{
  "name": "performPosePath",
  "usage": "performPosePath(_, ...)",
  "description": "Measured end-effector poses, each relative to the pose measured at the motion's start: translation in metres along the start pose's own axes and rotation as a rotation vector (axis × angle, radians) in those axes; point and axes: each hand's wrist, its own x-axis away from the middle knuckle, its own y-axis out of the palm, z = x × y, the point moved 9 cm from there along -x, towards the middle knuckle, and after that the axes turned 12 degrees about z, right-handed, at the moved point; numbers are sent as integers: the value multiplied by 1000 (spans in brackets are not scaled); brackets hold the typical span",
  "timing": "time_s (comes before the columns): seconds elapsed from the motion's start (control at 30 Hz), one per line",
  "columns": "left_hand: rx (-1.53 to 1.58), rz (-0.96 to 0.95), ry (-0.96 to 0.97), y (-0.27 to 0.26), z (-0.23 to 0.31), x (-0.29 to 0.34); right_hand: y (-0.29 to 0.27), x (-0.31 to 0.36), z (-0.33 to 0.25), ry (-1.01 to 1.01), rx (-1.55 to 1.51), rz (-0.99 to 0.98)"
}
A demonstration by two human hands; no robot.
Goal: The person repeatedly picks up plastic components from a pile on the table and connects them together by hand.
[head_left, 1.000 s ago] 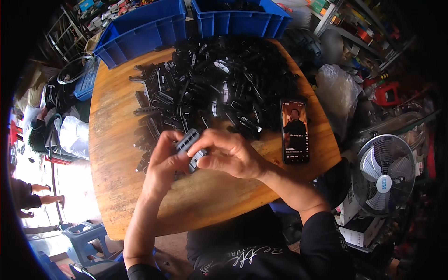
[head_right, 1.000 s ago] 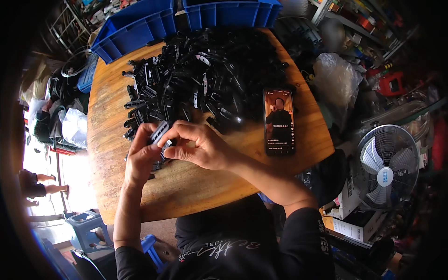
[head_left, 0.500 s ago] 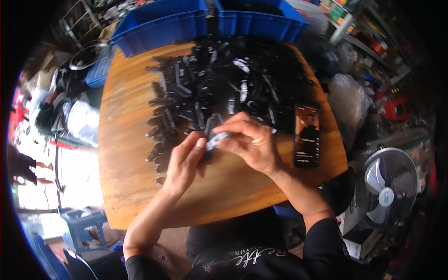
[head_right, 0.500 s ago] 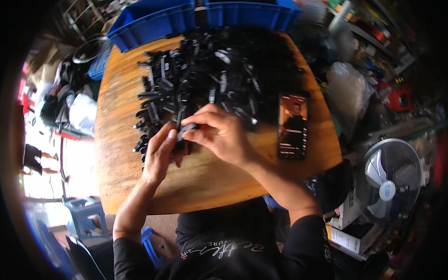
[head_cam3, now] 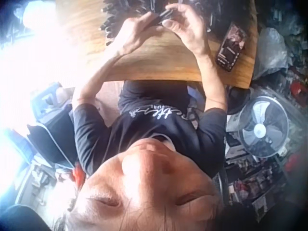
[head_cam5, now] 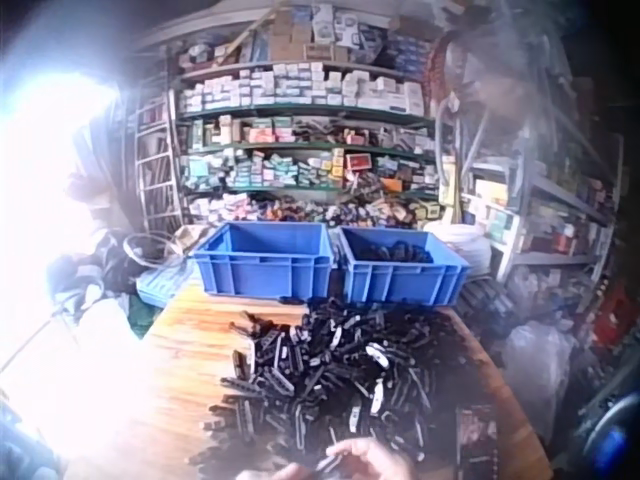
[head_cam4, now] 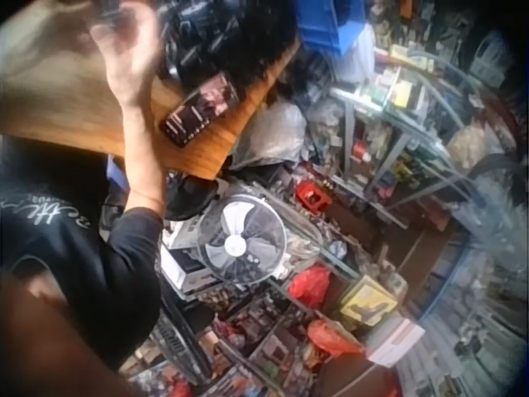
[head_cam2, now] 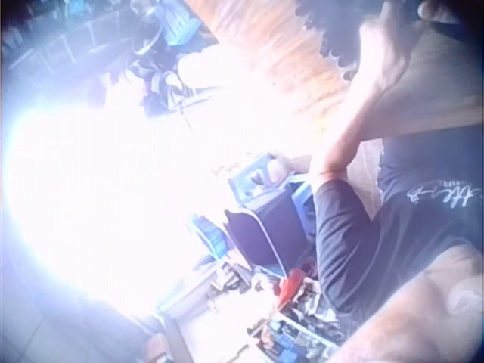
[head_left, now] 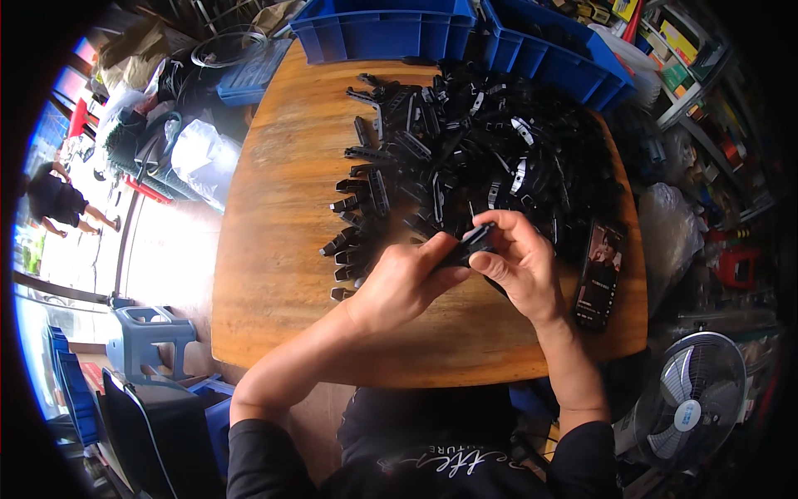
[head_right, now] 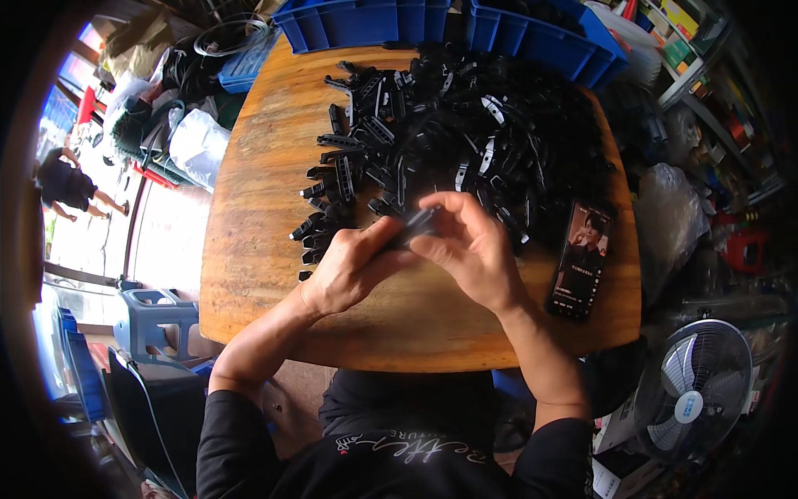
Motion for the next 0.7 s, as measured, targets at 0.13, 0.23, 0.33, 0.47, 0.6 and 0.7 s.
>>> performPosePath(0.13, 73, -6, 27, 8, 1, -3, -5, -1, -9, -211, 218, 51)
performPosePath(0.23, 128, 66, 71, 6, 0, -6, 18, 8, -34, -590, 465, -25)
performPosePath(0.33, -414, 220, 47, -22, -20, -17, -5, -6, -37, -542, 454, 112)
performPosePath(0.47, -997, 300, -25, -50, -39, -27, -18, -11, -30, -669, 806, 134)
performPosePath(0.6, -1257, 275, -39, -40, -56, -28, 20, -2, -7, -739, 908, -53)
performPosePath(0.7, -1192, 277, -82, -46, -54, -32, 25, -7, 2, -713, 929, -52)
